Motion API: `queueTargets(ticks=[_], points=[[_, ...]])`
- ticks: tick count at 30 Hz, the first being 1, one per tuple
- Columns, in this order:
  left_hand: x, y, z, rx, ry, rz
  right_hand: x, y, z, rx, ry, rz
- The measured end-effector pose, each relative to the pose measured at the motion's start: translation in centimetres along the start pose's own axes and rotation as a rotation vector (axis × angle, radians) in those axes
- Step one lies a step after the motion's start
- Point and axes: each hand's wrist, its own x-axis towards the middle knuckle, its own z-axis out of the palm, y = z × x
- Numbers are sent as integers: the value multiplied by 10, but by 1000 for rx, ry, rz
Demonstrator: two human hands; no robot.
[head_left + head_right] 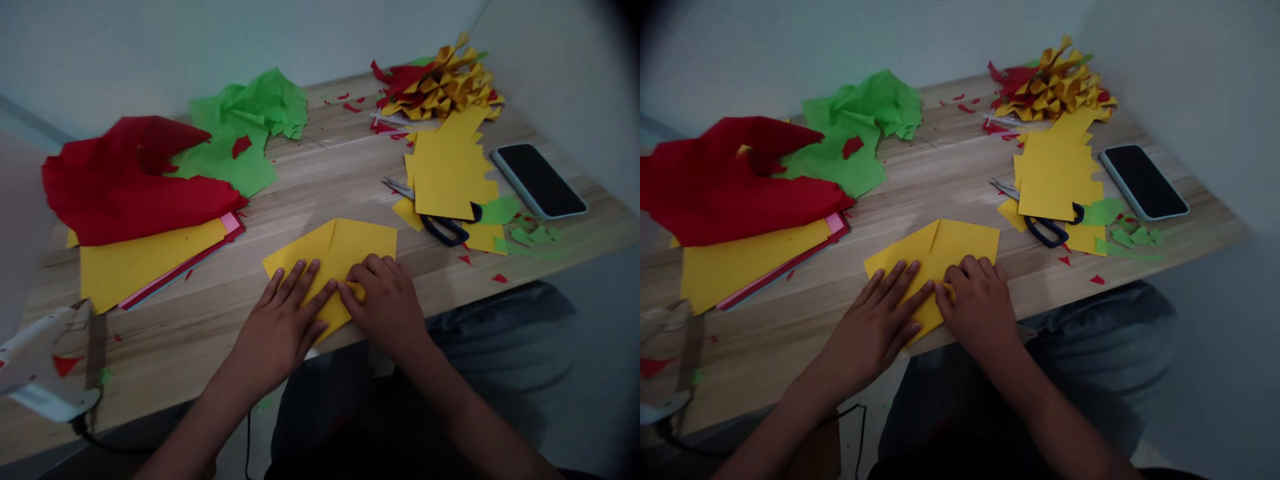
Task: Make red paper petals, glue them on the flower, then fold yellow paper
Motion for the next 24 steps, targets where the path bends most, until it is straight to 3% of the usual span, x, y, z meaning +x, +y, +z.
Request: queueTargets(ticks=[3,5,7,10,12,19,24], points=[[1,0,-1,-6,0,-9,-2,-2,-4,9,36,19],[0,0,-2,-6,-1,-15,-11,-6,-10,52,158,14],[0,0,-2,-11,4,-16,-27,-13,-14,129,246,-93],[-1,-1,-1,-10,3,-11,-55,-19,-9,184,129,-394],[-1,-1,0,-3,-3,-17,-68,-15,-2,124,30,-467],[-2,-6,-1,6,-26,8,-69,34,-11,-38,-81,-262],[-19,-17,-10,32,-78,74,-71,37,-8,-68,-40,-256]])
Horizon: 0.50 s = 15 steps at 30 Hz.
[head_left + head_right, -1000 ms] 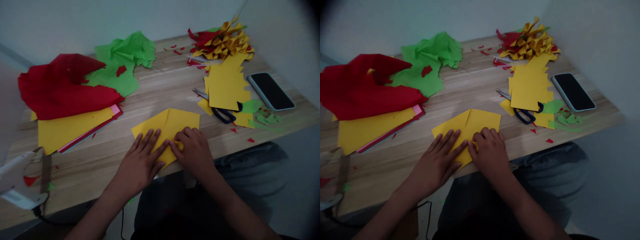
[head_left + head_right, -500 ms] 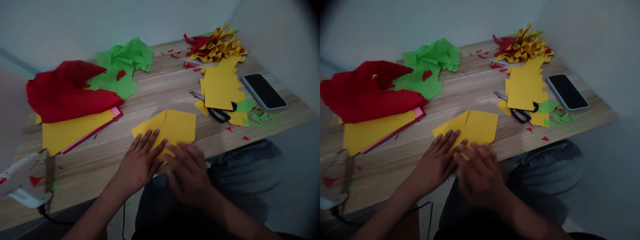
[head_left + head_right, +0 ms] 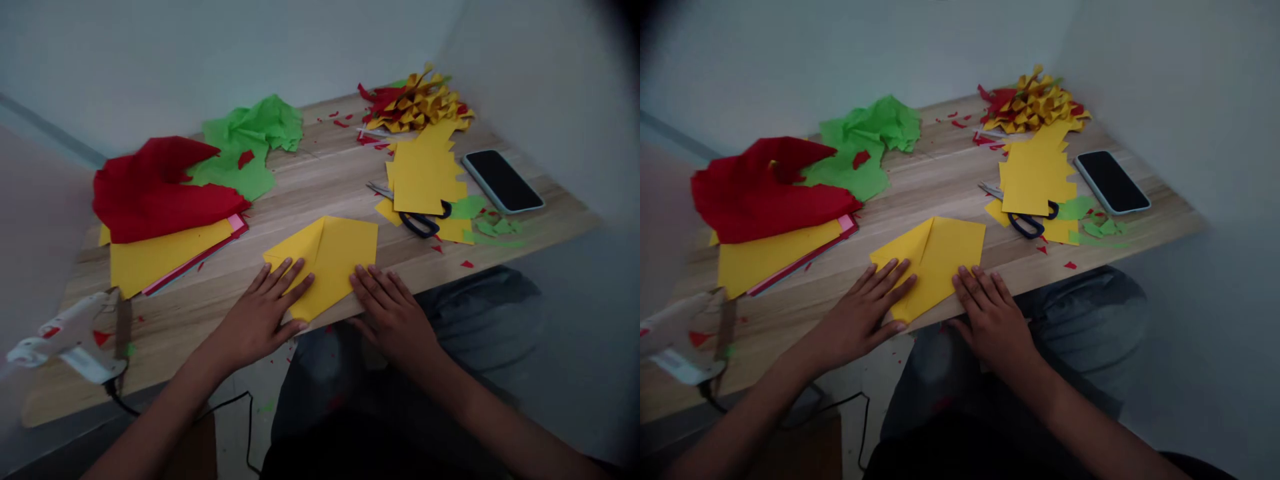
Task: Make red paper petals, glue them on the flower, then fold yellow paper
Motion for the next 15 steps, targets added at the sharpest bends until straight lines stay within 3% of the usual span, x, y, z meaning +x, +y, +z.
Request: queueTargets(ticks=[3,9,12,15], points=[[-12,12,2,61,18,12,0,-4,5,-19,22,8],[-38,50,23,185,110,-80,0,-3,6,-23,28,7],[-52,45,23,201,126,-31,-1,-4,7,-46,52,-3],[-58,28,11,124,150,21,-2,-5,10,-57,73,-13]])
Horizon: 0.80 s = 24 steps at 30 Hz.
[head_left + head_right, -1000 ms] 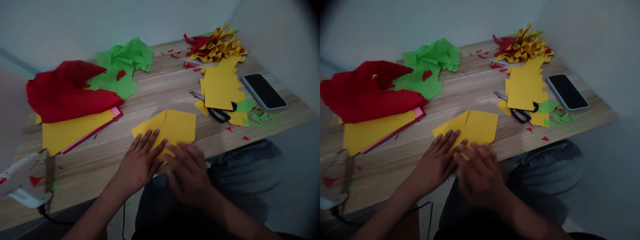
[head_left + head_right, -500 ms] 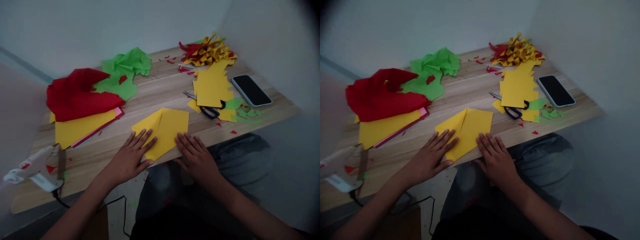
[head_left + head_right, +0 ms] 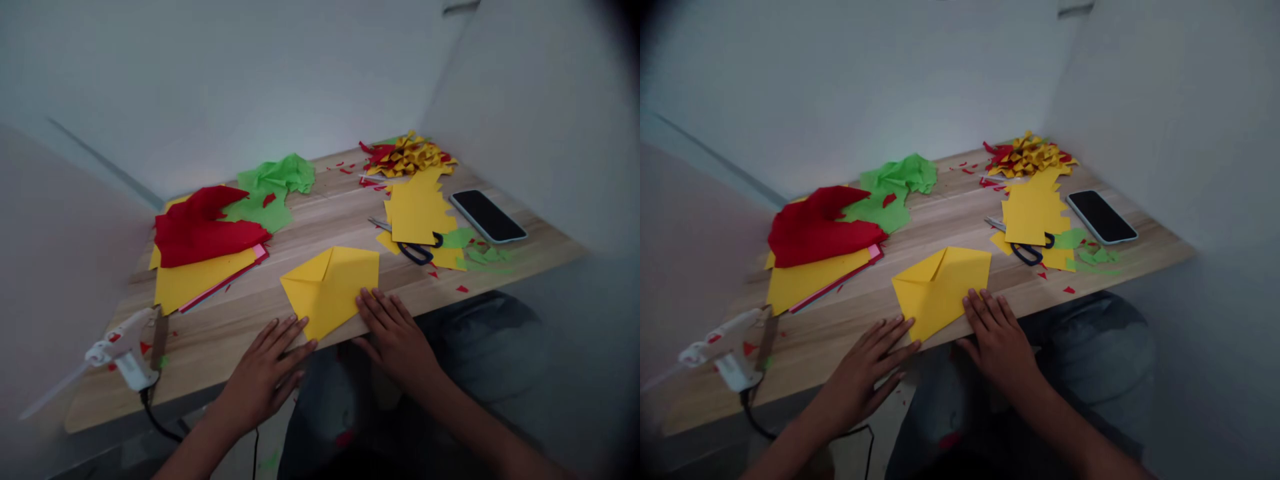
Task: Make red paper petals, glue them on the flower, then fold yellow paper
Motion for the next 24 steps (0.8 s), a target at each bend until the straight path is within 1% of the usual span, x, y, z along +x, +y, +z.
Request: queueTargets(ticks=[2,4,5,6,8,10,11,13,15,17,19,21,24], points=[[6,-14,-7,-70,74,-60,0,1,2,5,9,-3],[20,-26,-9,-108,168,-169,0,3,4,15,18,-8],[29,-31,-8,-114,190,-211,0,5,5,21,21,-13],[37,-35,-5,-114,186,-233,-1,6,5,26,24,-22],[53,-39,1,-110,118,-213,-1,7,5,28,31,-36],[63,-37,8,-96,33,-176,-3,4,4,5,53,-26],[65,-35,11,-82,9,-174,-4,1,4,-9,65,-28],[65,-27,16,-41,1,-205,-5,-7,5,-16,80,-87],[59,-17,19,-2,22,-245,-6,-13,9,14,95,-192],[51,-8,21,26,48,-276,-6,-12,14,56,156,-244],[40,0,22,34,63,-264,-5,-6,18,100,255,-239],[31,6,22,19,71,-214,-5,2,16,154,335,-247],[23,10,22,-51,100,-180,-3,6,4,251,369,-321]])
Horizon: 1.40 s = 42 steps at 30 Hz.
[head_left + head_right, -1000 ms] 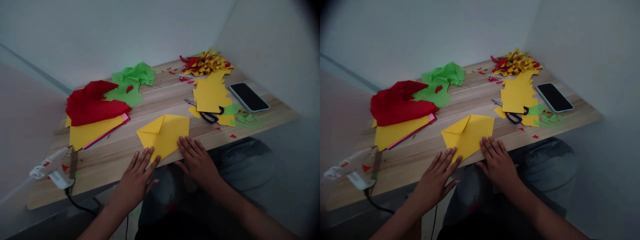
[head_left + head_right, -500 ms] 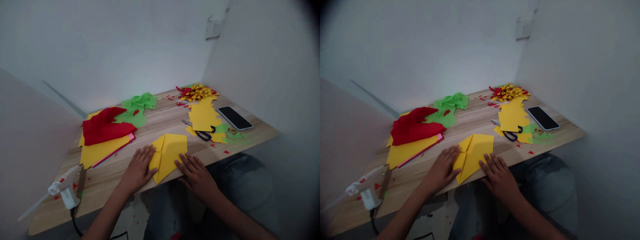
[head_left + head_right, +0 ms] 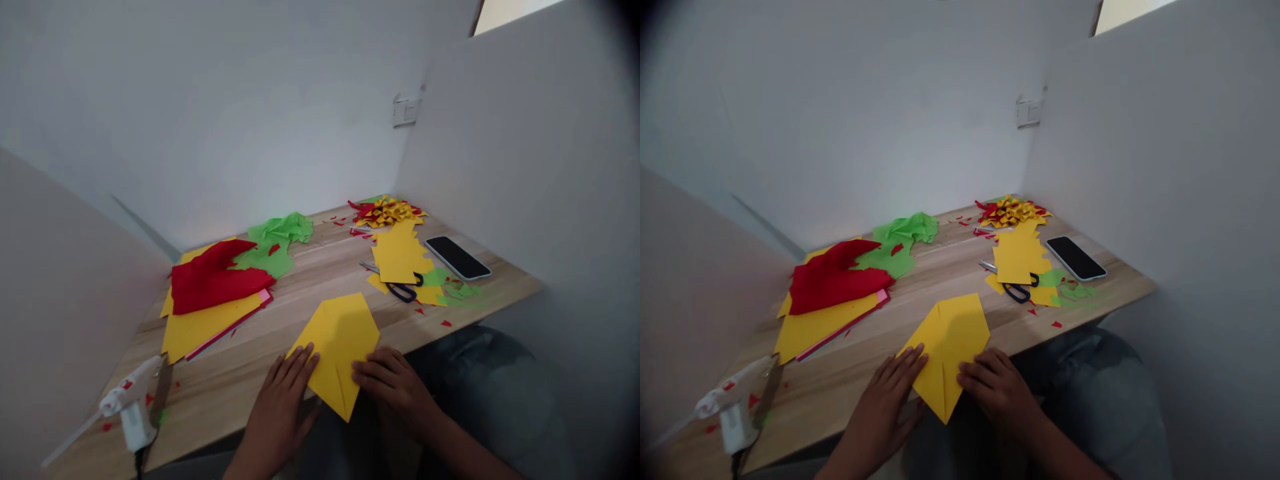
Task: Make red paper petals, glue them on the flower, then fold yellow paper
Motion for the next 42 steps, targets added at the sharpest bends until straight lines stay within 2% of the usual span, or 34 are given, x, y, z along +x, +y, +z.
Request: queueTargets(ticks=[4,7,10,13,15,17,20,25,30,33,35,38,40,42], points=[[6,4,-5,-204,-18,-53,27,-11,-20,116,-56,-84],[18,4,-14,-395,-74,-61,51,-14,-28,96,-100,-101],[28,2,-18,-603,-53,-145,71,-5,-22,0,-121,19],[34,1,-11,-741,97,-327,87,9,-6,-88,-157,141],[36,1,-2,-667,203,-353,94,20,7,-93,-223,177],[36,1,5,-479,252,-332,100,30,18,-54,-326,162],[34,0,10,-256,222,-358,104,40,30,-15,-462,113],[43,-8,-9,-112,133,-491,111,41,34,-81,-488,116],[59,-25,-26,-250,-15,-460,109,38,35,-44,-425,195],[68,-31,-26,-563,-34,-456,106,37,34,-33,-390,230],[81,-36,-26,-863,78,-474,109,41,33,-18,-367,290],[121,-52,-25,-1216,358,-560,131,59,36,201,-369,486],[155,-69,-21,-1286,427,-569,155,78,46,397,-393,568],[187,-89,-14,-1340,434,-565,180,100,61,516,-425,540]])
